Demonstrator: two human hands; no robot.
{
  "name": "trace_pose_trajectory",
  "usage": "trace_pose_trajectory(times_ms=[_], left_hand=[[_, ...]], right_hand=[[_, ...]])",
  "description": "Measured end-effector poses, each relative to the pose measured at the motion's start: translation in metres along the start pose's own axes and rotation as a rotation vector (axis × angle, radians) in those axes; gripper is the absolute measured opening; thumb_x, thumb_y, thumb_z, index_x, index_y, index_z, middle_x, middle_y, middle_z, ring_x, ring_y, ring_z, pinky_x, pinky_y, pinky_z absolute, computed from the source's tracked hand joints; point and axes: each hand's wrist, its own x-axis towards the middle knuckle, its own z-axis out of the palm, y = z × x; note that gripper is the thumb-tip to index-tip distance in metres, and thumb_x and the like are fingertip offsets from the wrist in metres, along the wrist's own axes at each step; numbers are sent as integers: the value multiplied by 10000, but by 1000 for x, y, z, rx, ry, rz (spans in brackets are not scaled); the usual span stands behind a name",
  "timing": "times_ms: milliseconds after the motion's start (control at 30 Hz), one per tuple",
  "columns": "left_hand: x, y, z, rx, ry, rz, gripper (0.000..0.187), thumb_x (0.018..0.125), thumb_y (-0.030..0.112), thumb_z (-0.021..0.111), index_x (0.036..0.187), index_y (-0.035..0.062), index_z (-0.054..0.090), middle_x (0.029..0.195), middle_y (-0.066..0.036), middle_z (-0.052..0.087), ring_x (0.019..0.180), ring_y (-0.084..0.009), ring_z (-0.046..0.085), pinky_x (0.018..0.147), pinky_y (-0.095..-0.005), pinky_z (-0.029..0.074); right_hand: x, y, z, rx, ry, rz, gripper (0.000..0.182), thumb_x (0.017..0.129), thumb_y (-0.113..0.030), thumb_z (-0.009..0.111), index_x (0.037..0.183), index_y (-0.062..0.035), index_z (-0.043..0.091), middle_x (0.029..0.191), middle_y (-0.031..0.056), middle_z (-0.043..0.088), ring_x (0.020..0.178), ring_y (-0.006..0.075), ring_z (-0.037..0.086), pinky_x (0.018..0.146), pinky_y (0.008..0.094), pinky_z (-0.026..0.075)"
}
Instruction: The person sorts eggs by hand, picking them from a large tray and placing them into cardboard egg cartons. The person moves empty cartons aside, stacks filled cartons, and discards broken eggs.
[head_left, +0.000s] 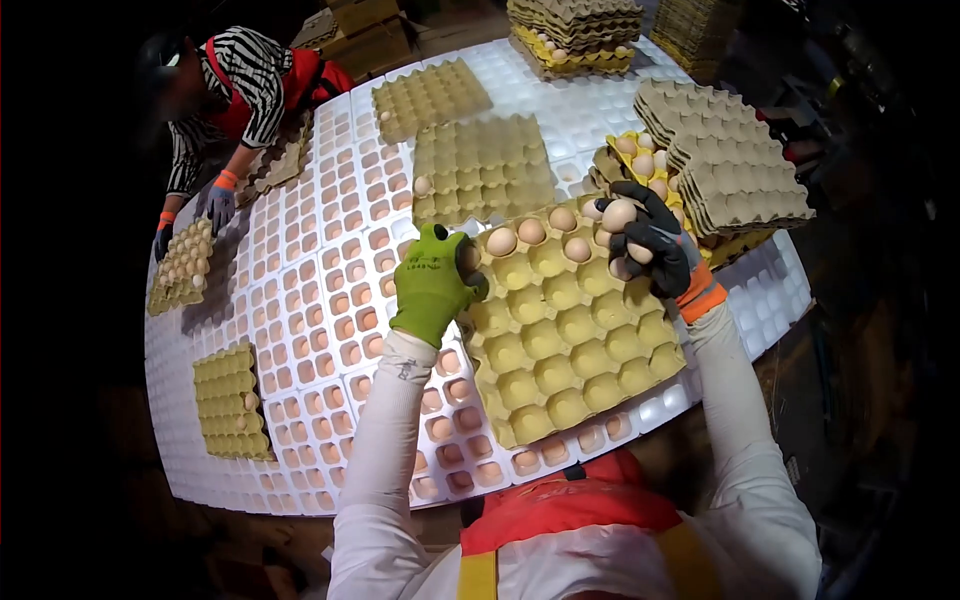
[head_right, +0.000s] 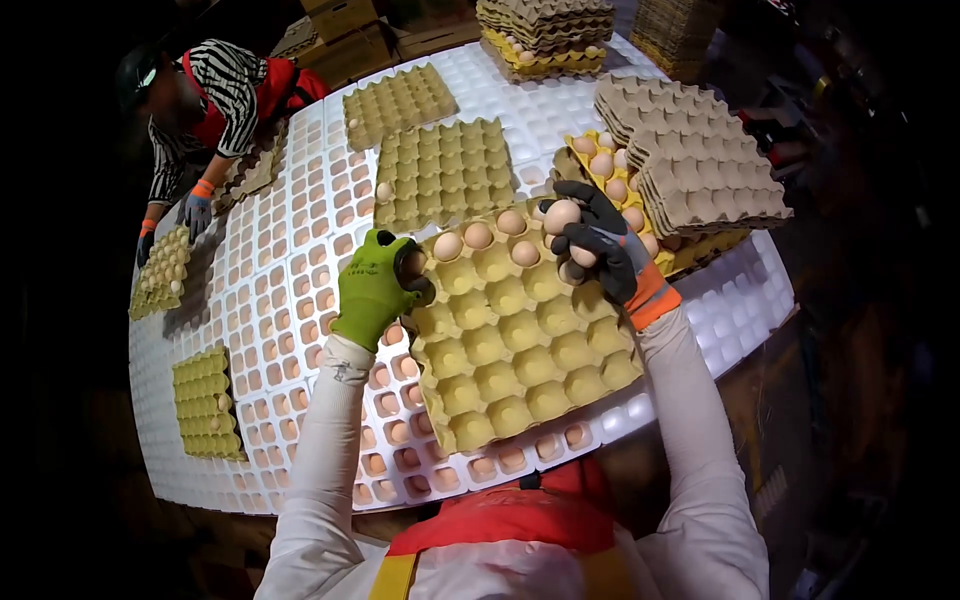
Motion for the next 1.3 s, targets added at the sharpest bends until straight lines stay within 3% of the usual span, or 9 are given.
trace_pose_trajectory(times_ms=[67,133,300,500,600,867,1033,1267,1300], left_hand=[[11,0,8,66,-98,-44,319,724,209,771,997,125,630,1053,-104,591,952,-302,620,758,-444,524],[6,-3,18,42,-3,-17,305,720,225,779,977,133,644,1006,-80,624,917,-301,637,741,-434,520],[-5,-3,12,-176,79,-60,330,711,194,824,1017,138,714,890,-37,669,766,-211,656,680,-343,516],[-2,-41,29,-932,38,-229,155,902,22,692,1041,-45,674,928,-42,702,774,-111,655,713,-251,528],[-4,-22,14,-484,83,-107,286,861,86,749,1139,50,696,1066,-27,656,802,-129,641,717,-263,521],[-18,10,19,78,232,-15,399,728,189,802,1114,166,704,1208,-68,612,1012,-292,639,803,-383,536],[-13,-3,15,-228,209,-19,404,701,159,828,1083,125,699,986,-51,669,818,-237,629,757,-333,525],[-4,-19,27,-738,398,19,473,797,58,778,1256,94,669,949,-29,661,771,-125,620,646,-250,483],[-8,-27,24,-947,301,-178,465,850,117,734,1302,84,635,1070,-31,631,860,-117,609,676,-257,498]], right_hand=[[7,-14,-3,-119,1,218,427,890,-139,656,1305,-92,570,1161,56,659,882,165,627,760,294,543],[30,10,-19,-936,-206,-342,390,843,-233,724,1210,-129,647,1101,53,635,930,185,631,800,322,526],[33,18,31,-1938,-241,-224,310,736,-343,806,1020,-245,728,1132,112,604,946,290,660,750,394,529],[32,21,-31,-631,-296,-108,488,763,-161,824,1229,-134,685,990,5,607,819,143,618,712,289,524],[7,1,-22,-180,-205,155,545,809,-71,775,1332,-82,622,1006,-19,634,781,52,584,669,218,498],[-30,-7,-3,20,-140,245,487,884,-160,706,1344,-76,569,777,-50,556,579,30,411,526,199,342],[-52,-3,3,97,-73,191,529,875,-219,729,1346,-60,550,828,-10,598,607,50,468,530,215,373],[-77,8,8,220,72,114,553,876,-231,720,1359,-56,516,960,37,632,655,88,519,528,234,398],[-81,7,8,237,56,118,552,886,-235,698,1366,-47,503,956,51,629,635,100,510,527,246,400]])
